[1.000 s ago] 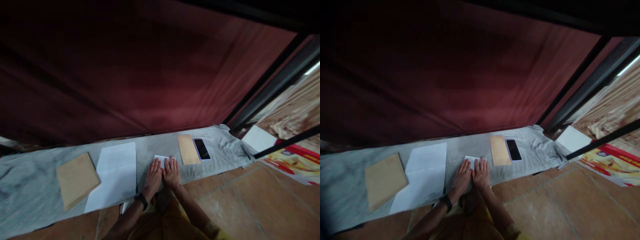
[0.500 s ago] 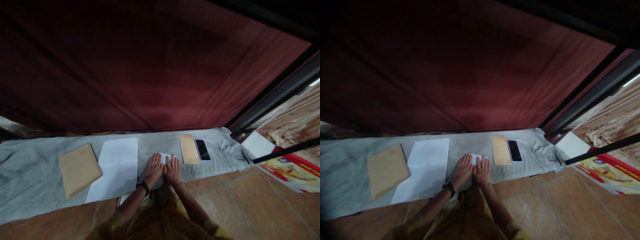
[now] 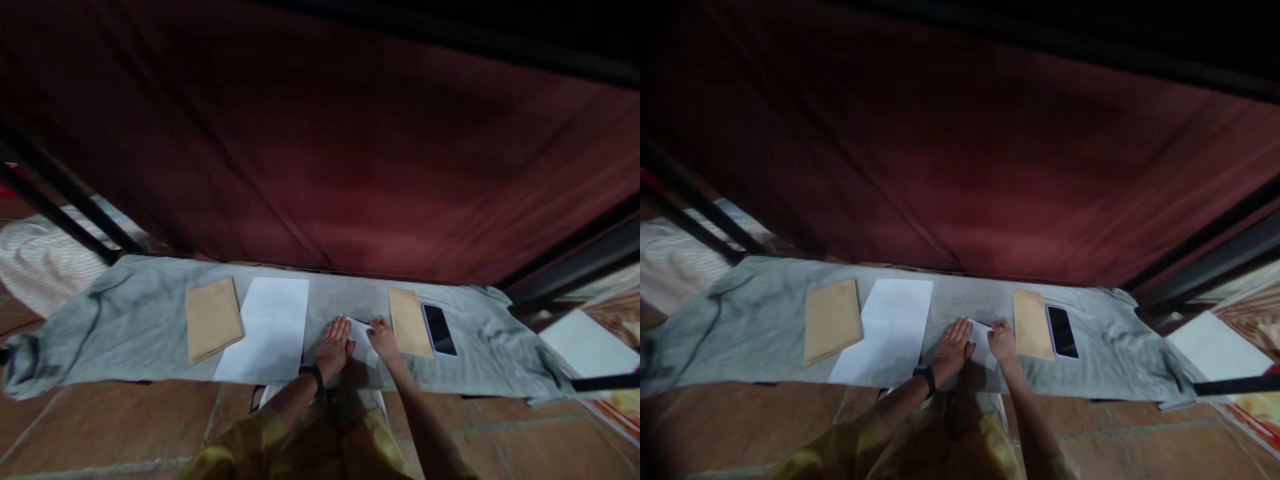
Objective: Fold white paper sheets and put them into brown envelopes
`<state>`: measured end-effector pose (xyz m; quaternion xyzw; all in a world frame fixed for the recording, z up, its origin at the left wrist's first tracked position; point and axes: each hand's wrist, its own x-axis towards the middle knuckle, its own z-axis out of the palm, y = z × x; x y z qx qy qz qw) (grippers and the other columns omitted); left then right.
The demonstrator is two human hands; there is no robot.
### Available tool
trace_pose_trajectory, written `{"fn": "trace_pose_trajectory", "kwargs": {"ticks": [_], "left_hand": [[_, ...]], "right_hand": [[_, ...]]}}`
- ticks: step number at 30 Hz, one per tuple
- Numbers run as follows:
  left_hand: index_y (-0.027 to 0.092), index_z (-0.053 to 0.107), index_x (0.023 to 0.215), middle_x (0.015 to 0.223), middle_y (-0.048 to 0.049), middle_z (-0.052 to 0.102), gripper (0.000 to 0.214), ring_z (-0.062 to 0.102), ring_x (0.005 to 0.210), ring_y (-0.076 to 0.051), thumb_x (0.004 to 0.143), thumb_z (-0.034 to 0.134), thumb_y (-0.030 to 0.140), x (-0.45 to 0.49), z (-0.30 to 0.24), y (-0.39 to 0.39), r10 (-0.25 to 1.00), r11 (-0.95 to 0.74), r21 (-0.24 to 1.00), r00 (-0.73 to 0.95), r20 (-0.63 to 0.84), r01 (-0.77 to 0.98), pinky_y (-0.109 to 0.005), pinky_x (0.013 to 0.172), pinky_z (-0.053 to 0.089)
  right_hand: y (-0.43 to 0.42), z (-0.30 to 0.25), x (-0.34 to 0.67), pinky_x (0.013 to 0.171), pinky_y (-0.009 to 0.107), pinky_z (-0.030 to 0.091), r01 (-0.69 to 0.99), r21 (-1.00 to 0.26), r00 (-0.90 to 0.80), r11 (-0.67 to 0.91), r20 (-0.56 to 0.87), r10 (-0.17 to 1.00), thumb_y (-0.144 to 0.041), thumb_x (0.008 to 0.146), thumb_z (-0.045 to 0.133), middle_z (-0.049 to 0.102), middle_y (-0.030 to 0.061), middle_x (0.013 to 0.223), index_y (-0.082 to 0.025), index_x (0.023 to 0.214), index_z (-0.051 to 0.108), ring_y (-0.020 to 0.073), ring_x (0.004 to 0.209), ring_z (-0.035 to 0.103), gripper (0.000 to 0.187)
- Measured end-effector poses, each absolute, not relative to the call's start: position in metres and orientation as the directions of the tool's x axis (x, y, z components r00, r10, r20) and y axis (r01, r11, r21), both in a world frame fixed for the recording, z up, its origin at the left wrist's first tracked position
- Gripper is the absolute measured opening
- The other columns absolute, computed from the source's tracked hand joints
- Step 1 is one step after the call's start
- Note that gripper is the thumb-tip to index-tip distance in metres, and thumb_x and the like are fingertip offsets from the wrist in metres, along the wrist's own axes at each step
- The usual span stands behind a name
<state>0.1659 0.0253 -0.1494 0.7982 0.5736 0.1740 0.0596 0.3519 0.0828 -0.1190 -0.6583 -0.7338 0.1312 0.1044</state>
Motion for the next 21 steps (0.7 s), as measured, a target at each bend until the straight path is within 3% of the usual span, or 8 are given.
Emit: {"fn": "trace_pose_trajectory", "kwargs": {"ticks": [2,5,11,13,16,19,21], "left_hand": [[0.008,0.040,0.153,0.163,-0.0161,0.036,0.059,0.026,0.154,-0.026,0.103,0.035,0.039,0.167,-0.148,0.025,0.943,-0.323,0.327,0.273,0.189,0.888,-0.046,0.125,0.024],[0.011,0.042,0.152,0.163,-0.0154,0.035,0.058,0.026,0.154,-0.027,0.101,0.041,0.039,0.168,-0.142,0.020,0.950,-0.307,0.379,0.261,0.170,0.873,-0.048,0.124,0.027],[0.021,0.040,0.153,0.166,-0.0105,0.031,0.058,0.021,0.156,-0.026,0.096,0.049,0.027,0.104,-0.117,-0.015,0.954,-0.211,0.409,0.096,0.285,0.888,-0.050,0.123,0.028],[0.022,0.040,0.153,0.166,-0.0111,0.032,0.056,0.020,0.156,-0.027,0.098,0.046,0.028,0.051,-0.109,-0.031,0.941,-0.115,0.400,-0.029,0.336,0.909,-0.052,0.123,0.027],[0.018,0.043,0.151,0.163,-0.0161,0.035,0.055,0.024,0.154,-0.032,0.098,0.046,0.034,-0.039,-0.101,-0.055,0.884,0.124,0.405,-0.287,0.370,0.906,-0.055,0.122,0.027],[0.014,0.046,0.147,0.159,-0.0203,0.040,0.057,0.027,0.152,-0.038,0.096,0.049,0.038,-0.111,-0.101,-0.077,0.833,0.309,0.409,-0.452,0.320,0.859,-0.057,0.119,0.031],[0.017,0.055,0.138,0.153,-0.0180,0.048,0.051,0.034,0.148,-0.037,0.093,0.052,0.040,-0.139,-0.107,-0.088,0.828,0.379,0.414,-0.503,0.247,0.828,-0.055,0.117,0.033]], "right_hand": [[0.088,-0.117,0.354,0.090,0.028,0.051,0.931,-0.344,-0.141,0.120,-0.036,0.989,-0.014,0.087,0.054,0.074,0.0110,0.101,-0.018,0.094,0.074,0.0221,0.100,0.070,0.021],[0.086,-0.124,0.362,0.088,0.030,0.054,0.911,-0.380,-0.186,0.162,-0.028,0.982,-0.018,0.087,0.051,0.076,0.0106,0.099,-0.019,0.096,0.074,0.0236,0.098,0.072,0.025],[0.062,-0.161,0.384,0.077,0.040,0.057,0.736,-0.671,-0.090,0.089,0.033,0.995,-0.045,0.089,0.045,0.076,0.0102,0.090,-0.020,0.102,0.072,0.0282,0.086,0.072,0.039],[0.050,-0.170,0.385,0.076,0.041,0.057,0.711,-0.701,-0.037,0.056,0.043,0.998,-0.056,0.090,0.042,0.076,0.0116,0.094,-0.019,0.111,0.070,0.0282,0.084,0.072,0.051],[0.035,-0.175,0.379,0.082,0.042,0.055,0.695,-0.708,-0.012,0.126,0.164,0.986,-0.065,0.093,0.037,0.073,0.0160,0.106,-0.016,0.116,0.067,0.0293,0.093,0.070,0.062],[0.027,-0.174,0.372,0.084,0.042,0.052,0.715,-0.671,-0.020,0.196,0.260,0.965,-0.067,0.095,0.032,0.071,0.0180,0.108,-0.014,0.116,0.065,0.0308,0.098,0.068,0.065],[0.026,-0.173,0.370,0.081,0.041,0.051,0.736,-0.646,-0.024,0.202,0.273,0.962,-0.067,0.097,0.030,0.070,0.0173,0.105,-0.015,0.116,0.065,0.0308,0.095,0.067,0.066]]}}
